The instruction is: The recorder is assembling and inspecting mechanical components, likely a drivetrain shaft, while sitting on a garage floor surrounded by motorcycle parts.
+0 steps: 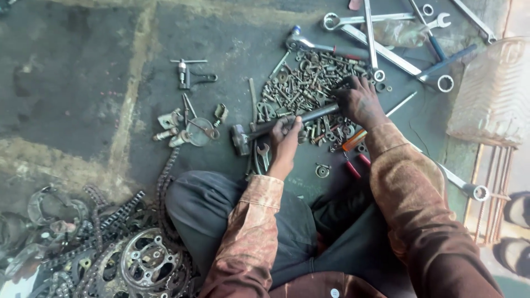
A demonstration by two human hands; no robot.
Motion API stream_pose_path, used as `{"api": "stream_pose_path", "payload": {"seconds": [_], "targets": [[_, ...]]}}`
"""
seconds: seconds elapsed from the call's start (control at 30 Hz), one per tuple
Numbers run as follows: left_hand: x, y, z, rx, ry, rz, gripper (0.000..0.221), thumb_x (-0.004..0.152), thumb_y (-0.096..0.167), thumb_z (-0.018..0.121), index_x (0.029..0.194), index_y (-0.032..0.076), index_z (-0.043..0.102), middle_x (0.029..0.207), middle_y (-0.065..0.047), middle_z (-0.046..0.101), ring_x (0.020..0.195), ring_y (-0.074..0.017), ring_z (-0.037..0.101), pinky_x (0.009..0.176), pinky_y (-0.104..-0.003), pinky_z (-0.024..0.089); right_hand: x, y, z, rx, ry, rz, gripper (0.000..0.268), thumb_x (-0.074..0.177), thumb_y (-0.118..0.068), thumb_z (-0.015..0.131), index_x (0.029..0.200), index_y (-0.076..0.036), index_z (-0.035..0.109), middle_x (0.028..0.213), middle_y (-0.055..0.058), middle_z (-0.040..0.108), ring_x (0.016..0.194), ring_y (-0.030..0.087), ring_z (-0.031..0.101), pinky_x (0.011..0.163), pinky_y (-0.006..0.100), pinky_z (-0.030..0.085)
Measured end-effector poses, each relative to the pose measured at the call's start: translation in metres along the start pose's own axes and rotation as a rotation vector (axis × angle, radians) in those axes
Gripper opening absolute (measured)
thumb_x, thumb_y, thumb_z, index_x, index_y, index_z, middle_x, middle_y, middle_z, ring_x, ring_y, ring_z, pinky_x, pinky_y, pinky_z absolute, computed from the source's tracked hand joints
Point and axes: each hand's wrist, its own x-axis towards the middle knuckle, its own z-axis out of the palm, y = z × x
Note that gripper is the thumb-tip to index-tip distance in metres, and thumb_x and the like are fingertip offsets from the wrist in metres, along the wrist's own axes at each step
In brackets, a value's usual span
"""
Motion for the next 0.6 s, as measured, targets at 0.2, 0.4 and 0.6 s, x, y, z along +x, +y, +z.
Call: {"api": "stream_pose_path", "payload": {"seconds": [0.2,0.4,0.6], "targets": [[-0.004,0.005,0.0,0.03,-0.008,-0.017,0.021,0.094,0.019,0.072,0.107,0.005,0.062,0.085,-0.004,0.069,0.066,-0.0105,0.066,0.057,-0.026,0.057,0.002,-0.006,0.003,-0.009,-0.064,0.046,0.024,0.09,-0.027,0.076,0.114,-0.024,0.078,0.125,0.005,0.06,0.118,0.029,0.055,0.104,0.048,0.045],[-0.007,0.009,0.002,0.158,0.002,-0.017,0.022,0.094,0.021,0.071,0.107,0.004,0.064,0.083,-0.005,0.069,0.063,-0.0107,0.065,0.055,-0.025,0.057,-0.002,-0.003,0.005,-0.015,-0.051,0.044,0.037,0.083,-0.018,0.078,0.119,-0.015,0.076,0.13,0.011,0.059,0.113,0.032,0.055,0.1,0.045,0.048],[-0.009,0.006,0.002,0.164,-0.023,0.01,0.021,0.094,0.018,0.072,0.107,0.004,0.064,0.084,-0.004,0.068,0.064,-0.0101,0.066,0.057,-0.024,0.057,-0.002,0.011,0.02,0.205,0.121,0.146,0.026,0.085,-0.009,0.08,0.111,-0.012,0.077,0.116,0.012,0.068,0.104,0.03,0.062,0.093,0.042,0.054]]}}
